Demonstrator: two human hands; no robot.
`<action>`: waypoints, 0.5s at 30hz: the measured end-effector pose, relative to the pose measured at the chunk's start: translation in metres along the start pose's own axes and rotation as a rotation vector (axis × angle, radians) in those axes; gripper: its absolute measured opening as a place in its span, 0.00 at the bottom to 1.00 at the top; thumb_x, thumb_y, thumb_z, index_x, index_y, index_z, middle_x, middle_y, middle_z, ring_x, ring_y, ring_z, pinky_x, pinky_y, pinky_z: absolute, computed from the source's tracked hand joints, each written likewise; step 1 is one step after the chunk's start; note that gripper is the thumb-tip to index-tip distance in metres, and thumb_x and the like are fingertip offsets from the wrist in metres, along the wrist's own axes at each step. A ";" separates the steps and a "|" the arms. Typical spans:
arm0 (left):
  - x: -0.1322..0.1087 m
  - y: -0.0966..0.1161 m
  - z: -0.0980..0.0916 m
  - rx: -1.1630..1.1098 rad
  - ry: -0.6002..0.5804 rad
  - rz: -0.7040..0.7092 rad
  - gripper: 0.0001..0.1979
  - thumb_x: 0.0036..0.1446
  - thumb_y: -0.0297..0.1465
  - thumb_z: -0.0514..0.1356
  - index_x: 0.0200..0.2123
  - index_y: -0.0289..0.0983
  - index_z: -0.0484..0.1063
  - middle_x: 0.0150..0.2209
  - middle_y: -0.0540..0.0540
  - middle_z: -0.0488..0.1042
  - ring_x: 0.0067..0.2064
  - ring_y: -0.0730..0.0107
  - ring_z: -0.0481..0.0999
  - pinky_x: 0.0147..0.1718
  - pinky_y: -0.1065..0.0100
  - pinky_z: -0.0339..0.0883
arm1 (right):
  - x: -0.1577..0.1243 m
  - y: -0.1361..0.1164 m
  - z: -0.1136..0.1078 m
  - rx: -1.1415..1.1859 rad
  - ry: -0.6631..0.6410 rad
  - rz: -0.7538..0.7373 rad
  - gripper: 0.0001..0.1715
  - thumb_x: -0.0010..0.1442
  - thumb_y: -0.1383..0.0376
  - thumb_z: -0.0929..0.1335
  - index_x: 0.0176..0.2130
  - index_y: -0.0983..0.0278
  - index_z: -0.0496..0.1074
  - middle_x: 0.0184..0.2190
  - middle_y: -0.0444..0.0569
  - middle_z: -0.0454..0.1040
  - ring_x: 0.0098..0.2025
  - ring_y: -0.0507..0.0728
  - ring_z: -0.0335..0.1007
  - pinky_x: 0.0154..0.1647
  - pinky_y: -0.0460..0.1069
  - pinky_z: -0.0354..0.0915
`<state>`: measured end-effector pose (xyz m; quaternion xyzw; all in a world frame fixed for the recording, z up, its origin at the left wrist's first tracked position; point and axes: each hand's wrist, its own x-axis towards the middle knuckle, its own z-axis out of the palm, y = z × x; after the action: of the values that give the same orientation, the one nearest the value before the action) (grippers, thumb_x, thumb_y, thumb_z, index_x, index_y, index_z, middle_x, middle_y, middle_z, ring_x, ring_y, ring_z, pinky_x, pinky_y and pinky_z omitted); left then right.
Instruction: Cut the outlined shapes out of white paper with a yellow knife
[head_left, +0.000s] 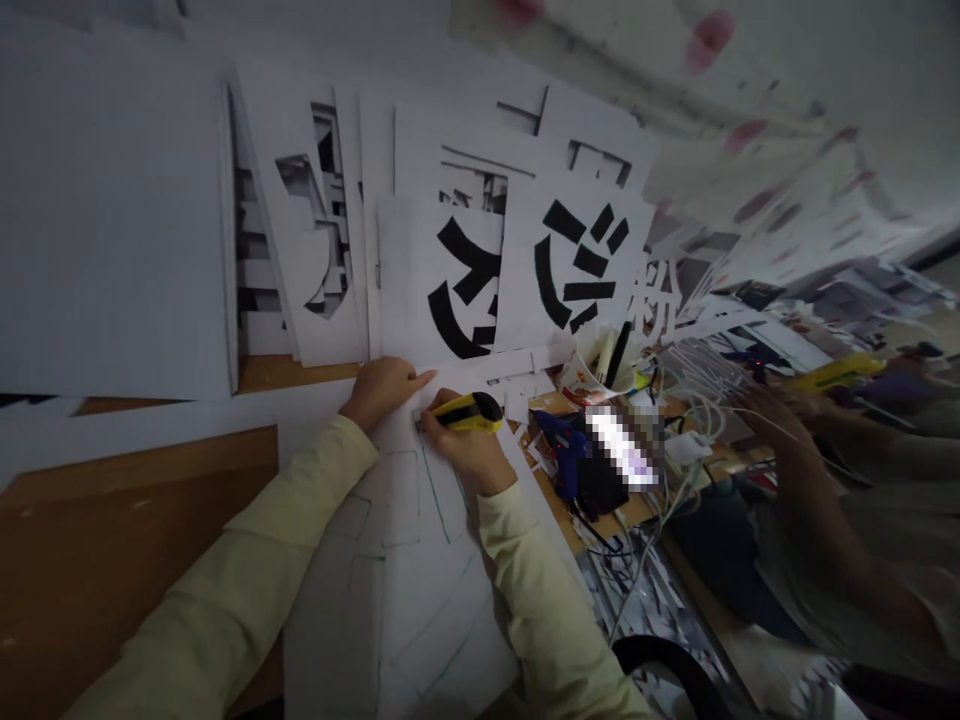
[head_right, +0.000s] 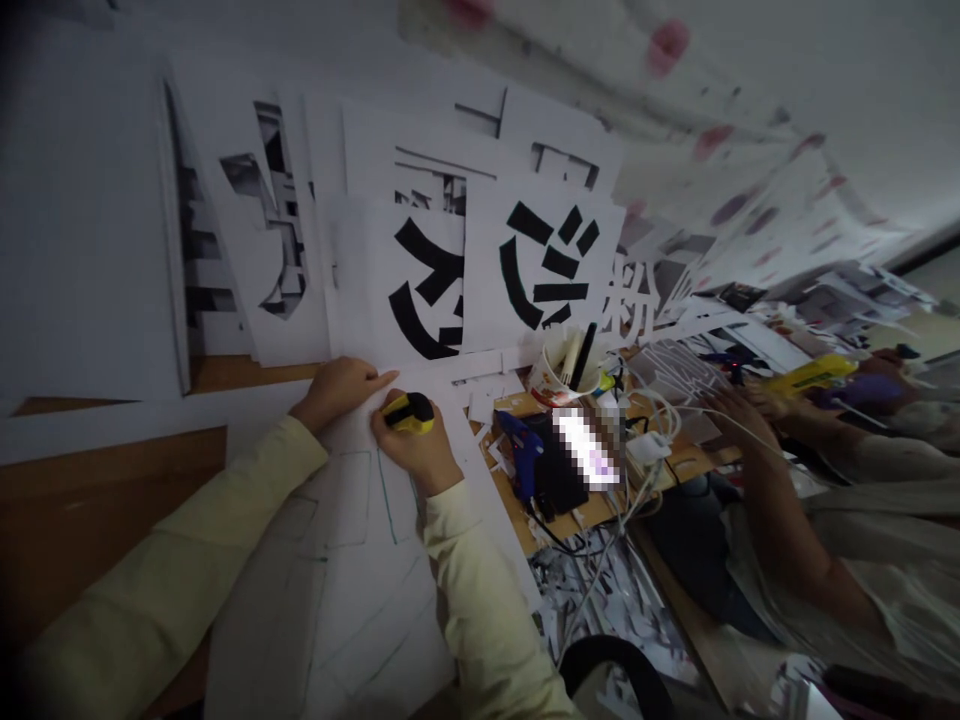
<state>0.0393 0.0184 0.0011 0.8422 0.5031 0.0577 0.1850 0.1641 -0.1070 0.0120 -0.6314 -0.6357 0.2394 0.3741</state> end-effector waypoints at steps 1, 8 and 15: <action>0.000 0.000 0.000 -0.007 -0.002 0.002 0.35 0.66 0.58 0.46 0.26 0.38 0.78 0.32 0.38 0.81 0.38 0.53 0.78 0.34 0.60 0.59 | -0.002 0.000 -0.001 -0.002 -0.006 0.002 0.10 0.61 0.61 0.66 0.29 0.58 0.63 0.23 0.40 0.68 0.27 0.52 0.68 0.30 0.46 0.64; -0.002 0.000 -0.001 -0.032 0.003 0.011 0.35 0.67 0.57 0.47 0.28 0.37 0.79 0.31 0.37 0.80 0.37 0.54 0.77 0.33 0.59 0.59 | -0.008 -0.001 -0.006 0.013 -0.053 0.006 0.10 0.60 0.59 0.65 0.28 0.58 0.62 0.22 0.41 0.66 0.26 0.53 0.64 0.27 0.46 0.61; -0.002 -0.002 0.002 -0.055 0.026 0.020 0.34 0.66 0.57 0.48 0.27 0.37 0.79 0.30 0.38 0.79 0.37 0.53 0.77 0.33 0.59 0.58 | -0.010 -0.003 -0.008 0.027 -0.064 -0.001 0.11 0.59 0.59 0.65 0.27 0.58 0.61 0.21 0.40 0.64 0.24 0.52 0.62 0.25 0.46 0.59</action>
<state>0.0375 0.0175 -0.0011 0.8410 0.4952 0.0844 0.2011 0.1678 -0.1182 0.0175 -0.6179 -0.6443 0.2681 0.3622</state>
